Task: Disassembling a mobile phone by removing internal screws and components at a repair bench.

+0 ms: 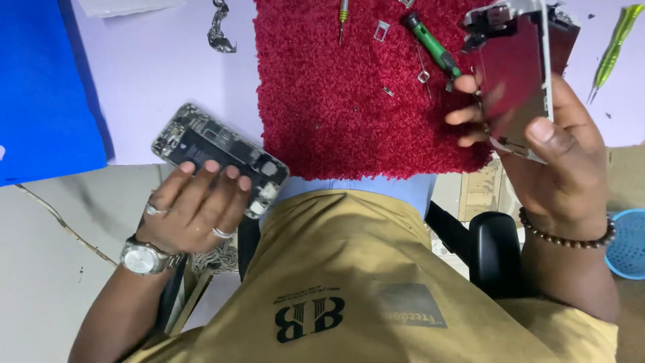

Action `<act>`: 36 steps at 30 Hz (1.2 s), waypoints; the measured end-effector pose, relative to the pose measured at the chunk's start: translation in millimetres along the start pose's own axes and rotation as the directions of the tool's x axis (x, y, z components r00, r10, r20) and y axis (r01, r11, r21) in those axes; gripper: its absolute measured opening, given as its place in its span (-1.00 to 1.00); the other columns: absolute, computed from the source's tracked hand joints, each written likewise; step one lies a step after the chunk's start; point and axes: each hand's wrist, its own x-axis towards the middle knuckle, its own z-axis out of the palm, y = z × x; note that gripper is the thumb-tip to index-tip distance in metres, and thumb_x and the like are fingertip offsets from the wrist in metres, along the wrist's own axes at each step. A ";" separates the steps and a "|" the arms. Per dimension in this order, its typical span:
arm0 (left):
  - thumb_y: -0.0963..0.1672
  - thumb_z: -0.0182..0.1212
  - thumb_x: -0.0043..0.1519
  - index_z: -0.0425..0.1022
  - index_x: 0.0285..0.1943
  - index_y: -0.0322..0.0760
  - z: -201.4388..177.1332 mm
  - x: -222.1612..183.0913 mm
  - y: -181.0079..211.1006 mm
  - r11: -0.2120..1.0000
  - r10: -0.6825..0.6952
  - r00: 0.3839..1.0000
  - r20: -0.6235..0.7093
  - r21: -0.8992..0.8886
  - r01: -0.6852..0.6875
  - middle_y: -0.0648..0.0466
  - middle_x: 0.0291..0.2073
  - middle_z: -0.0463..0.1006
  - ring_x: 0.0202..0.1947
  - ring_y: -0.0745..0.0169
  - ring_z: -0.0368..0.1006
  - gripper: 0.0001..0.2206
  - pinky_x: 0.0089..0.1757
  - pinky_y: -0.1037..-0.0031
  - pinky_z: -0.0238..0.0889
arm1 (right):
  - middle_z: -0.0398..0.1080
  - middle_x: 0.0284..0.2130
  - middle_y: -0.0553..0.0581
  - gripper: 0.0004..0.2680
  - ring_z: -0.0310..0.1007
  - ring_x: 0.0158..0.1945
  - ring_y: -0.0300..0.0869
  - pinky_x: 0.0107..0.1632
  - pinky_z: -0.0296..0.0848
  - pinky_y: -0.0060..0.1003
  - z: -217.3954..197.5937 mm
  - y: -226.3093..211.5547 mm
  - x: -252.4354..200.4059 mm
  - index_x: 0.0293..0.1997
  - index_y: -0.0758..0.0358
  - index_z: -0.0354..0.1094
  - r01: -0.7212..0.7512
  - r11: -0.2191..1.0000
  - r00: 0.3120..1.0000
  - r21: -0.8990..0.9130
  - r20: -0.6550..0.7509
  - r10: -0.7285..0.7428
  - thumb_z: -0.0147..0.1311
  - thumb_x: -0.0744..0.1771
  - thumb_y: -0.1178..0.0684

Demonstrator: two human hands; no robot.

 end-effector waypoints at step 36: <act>-0.14 0.09 0.54 0.54 0.25 -0.40 50.7 82.3 17.4 0.964 0.264 0.964 -0.038 -0.020 -0.264 -0.05 0.06 0.53 -0.03 0.11 0.50 -0.77 0.11 0.45 0.40 | 0.27 0.21 0.58 -0.59 0.28 0.23 0.41 0.21 0.29 0.25 87.2 1.3 95.7 0.26 0.67 0.30 0.728 0.142 0.679 -0.671 0.676 -0.285 -0.05 0.56 -0.12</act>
